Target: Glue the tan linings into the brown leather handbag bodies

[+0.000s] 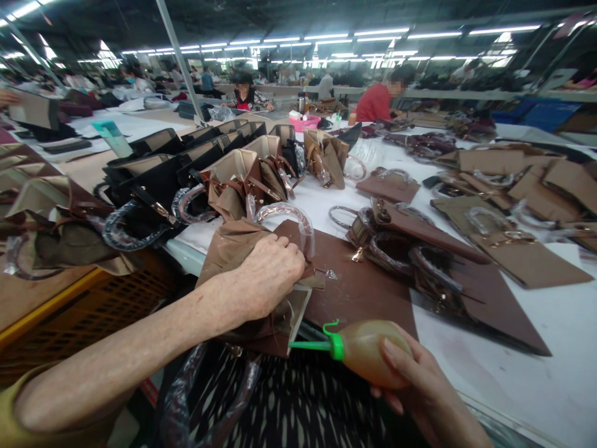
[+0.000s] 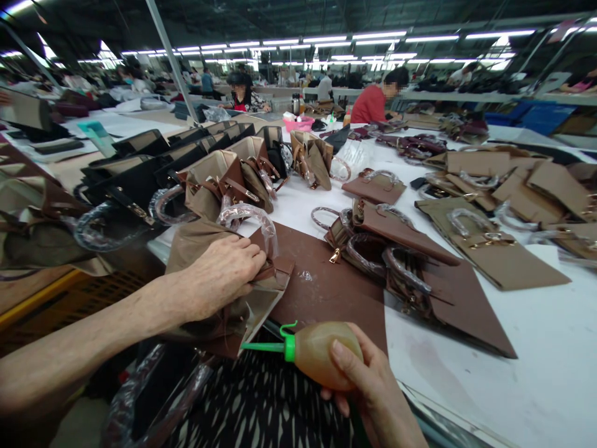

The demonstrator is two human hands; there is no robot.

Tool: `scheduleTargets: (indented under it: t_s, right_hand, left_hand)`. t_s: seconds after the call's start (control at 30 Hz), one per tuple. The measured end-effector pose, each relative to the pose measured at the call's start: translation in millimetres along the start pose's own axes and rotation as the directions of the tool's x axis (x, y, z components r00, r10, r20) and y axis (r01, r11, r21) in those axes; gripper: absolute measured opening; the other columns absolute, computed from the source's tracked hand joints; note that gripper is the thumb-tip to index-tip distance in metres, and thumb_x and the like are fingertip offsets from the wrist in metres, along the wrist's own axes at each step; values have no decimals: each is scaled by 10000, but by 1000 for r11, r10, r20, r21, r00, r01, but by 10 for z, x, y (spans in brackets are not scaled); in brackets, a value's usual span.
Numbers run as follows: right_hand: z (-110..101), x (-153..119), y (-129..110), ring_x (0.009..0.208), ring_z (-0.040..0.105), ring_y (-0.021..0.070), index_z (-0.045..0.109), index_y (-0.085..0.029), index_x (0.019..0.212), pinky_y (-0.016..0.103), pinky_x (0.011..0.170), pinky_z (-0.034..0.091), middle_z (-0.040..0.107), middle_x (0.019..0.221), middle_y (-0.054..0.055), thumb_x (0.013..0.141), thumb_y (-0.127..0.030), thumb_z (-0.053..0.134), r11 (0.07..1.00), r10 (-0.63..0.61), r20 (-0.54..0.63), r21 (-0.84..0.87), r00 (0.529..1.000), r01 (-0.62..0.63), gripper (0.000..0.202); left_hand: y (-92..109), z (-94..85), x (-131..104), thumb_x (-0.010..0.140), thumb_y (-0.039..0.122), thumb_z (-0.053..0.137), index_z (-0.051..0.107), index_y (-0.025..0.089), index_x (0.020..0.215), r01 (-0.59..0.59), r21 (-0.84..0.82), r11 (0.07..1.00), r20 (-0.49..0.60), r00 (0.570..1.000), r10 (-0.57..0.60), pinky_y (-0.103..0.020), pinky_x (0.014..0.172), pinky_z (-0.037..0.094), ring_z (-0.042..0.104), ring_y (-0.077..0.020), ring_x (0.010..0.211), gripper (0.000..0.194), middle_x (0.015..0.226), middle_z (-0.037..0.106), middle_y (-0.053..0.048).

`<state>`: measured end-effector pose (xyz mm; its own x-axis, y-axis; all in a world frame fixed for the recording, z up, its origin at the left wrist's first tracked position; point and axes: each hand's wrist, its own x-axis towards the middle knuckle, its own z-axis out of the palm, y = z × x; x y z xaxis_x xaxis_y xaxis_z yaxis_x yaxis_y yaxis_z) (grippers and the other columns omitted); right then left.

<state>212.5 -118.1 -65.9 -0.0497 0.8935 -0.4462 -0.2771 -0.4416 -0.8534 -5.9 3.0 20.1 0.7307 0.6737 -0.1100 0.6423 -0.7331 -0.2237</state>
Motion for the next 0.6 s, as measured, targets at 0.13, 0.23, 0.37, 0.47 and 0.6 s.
scheduleTargets:
  t_s: [0.13, 0.23, 0.37, 0.47, 0.6]
  right_hand:
    - [-8, -33, -46, 460, 541, 129, 548, -162, 951, 151, 323, 303, 607, 642, 34, 712, -509, 672, 999, -18, -49, -35, 999, 17, 439]
    - [-15, -14, -73, 469, 543, 134, 543, -165, 964, 161, 329, 316, 613, 657, 32, 710, -495, 682, 999, -40, -99, -30, 994, 37, 439]
    - [-15, 23, -55, 465, 543, 126, 541, -160, 955, 151, 329, 310, 602, 650, 20, 737, -487, 666, 999, -35, -94, -16, 995, 34, 413]
    - [-18, 25, -24, 471, 546, 123, 546, -157, 952, 148, 329, 310, 616, 680, 32, 750, -495, 649, 999, -23, -92, -26, 995, 21, 407]
    - [-8, -1, -1, 469, 548, 121, 571, -156, 941, 144, 324, 306, 614, 687, 38, 747, -511, 644, 1000, 1, -96, -18, 995, -3, 411]
  left_hand:
    - [5, -25, 3, 713, 177, 599, 555, 119, 871, 8, -2, 1000, 22, 1000, -8, -385, 721, 411, 541, -255, 849, 174, 897, 609, -105]
    - [2, -27, -2, 721, 180, 599, 556, 122, 870, 12, -2, 1000, 22, 1000, -12, -375, 710, 407, 541, -248, 844, 165, 898, 610, -104]
    - [-10, -5, -10, 709, 200, 627, 557, 119, 855, -14, 3, 1000, -11, 1000, 14, -379, 688, 406, 538, -249, 812, 181, 863, 601, -96]
    - [-14, 8, -6, 703, 204, 640, 558, 114, 860, -11, 7, 1000, -13, 1000, 11, -381, 685, 407, 540, -253, 815, 199, 865, 601, -98]
    - [-6, 15, 2, 712, 187, 626, 558, 119, 855, -1, -2, 1000, -11, 1000, 1, -376, 690, 405, 543, -247, 814, 172, 863, 606, -94]
